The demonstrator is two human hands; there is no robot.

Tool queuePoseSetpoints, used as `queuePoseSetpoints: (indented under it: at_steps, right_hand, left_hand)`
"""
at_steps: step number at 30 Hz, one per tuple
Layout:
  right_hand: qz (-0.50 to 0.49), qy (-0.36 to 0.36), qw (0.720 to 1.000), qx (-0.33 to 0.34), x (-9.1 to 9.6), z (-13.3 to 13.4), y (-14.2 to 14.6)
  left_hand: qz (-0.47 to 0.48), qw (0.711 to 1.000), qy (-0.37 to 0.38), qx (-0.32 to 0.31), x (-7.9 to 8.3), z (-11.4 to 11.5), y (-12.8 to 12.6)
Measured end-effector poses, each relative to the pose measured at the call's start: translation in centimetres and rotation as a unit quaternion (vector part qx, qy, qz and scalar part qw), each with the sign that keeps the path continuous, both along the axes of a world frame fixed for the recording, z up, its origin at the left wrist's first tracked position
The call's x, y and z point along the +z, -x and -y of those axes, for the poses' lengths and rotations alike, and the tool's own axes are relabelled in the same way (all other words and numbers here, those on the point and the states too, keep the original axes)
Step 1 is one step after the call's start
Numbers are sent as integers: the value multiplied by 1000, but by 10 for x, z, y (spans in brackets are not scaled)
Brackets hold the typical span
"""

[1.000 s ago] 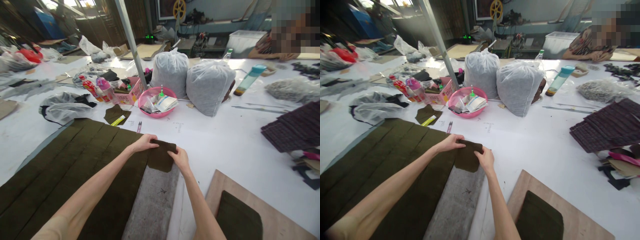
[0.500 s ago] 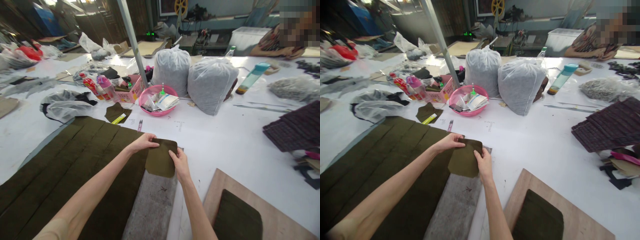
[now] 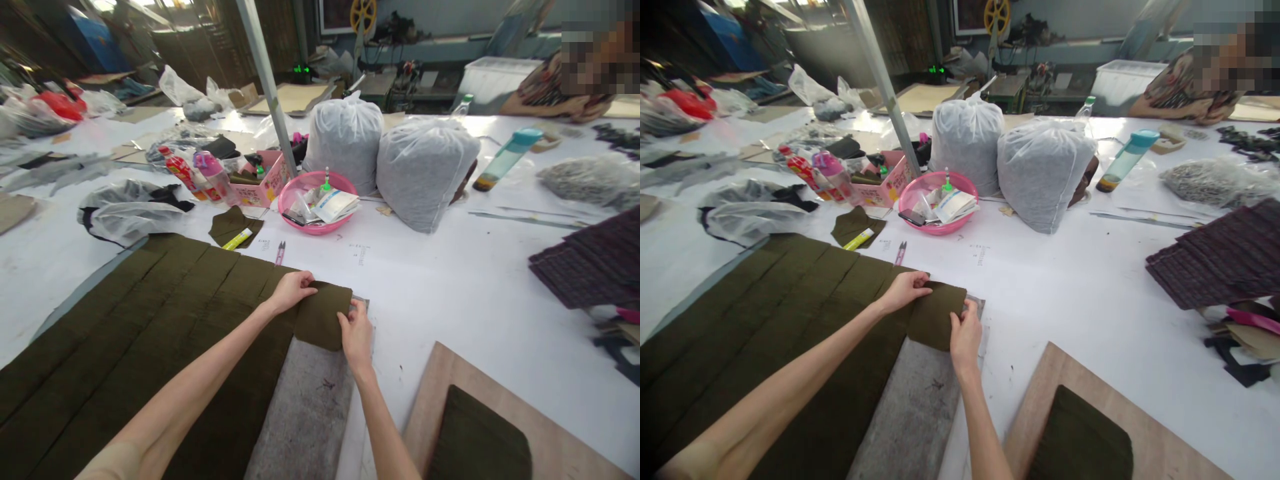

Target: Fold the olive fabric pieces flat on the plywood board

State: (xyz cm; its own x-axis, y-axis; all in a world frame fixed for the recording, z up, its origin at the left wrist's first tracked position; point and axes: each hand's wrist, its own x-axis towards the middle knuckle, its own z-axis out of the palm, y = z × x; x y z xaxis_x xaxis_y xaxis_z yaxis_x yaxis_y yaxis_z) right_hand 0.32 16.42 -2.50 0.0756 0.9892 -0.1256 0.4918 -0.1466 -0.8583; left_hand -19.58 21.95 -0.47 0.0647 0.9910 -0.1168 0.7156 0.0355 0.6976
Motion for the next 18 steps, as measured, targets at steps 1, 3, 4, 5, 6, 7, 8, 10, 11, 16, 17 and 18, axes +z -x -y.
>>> queuePoseSetpoints:
  at_steps: [1,3,4,5,6,7,8,10,11,16,17,18]
  right_hand:
    - [6,-1,1000,-3,-1,0,0]
    - [35,-8,999,-2,-2,-1,2]
    - [57,-11,998,3,-1,-1,2]
    - [80,-12,997,9,0,-1,3]
    - [101,-10,995,15,2,-1,4]
    - [119,-6,993,21,4,0,4]
    - [131,-1,991,24,5,0,4]
    - [140,6,990,27,8,0,4]
    - [139,8,990,27,8,0,4]
    - [145,4,989,27,5,-2,4]
    - [151,0,988,28,5,-2,5]
    - [160,-3,987,31,5,-1,6]
  left_hand:
    - [-7,1000,-5,6,-1,0,-1]
    - [-21,1000,-14,17,-3,1,-2]
    - [-27,999,-19,21,-5,2,-3]
    - [-32,999,-23,25,-6,2,-4]
    - [-35,999,-27,29,-7,3,-5]
    - [-36,998,-29,32,-7,4,-5]
    - [-34,998,-31,35,-8,4,-6]
    - [-29,998,-32,40,-8,4,-7]
    - [-26,998,-32,42,-8,5,-7]
    - [-26,998,-40,51,-12,5,-8]
    - [-29,997,-41,51,-13,5,-8]
    - [-34,997,-43,50,-15,6,-8]
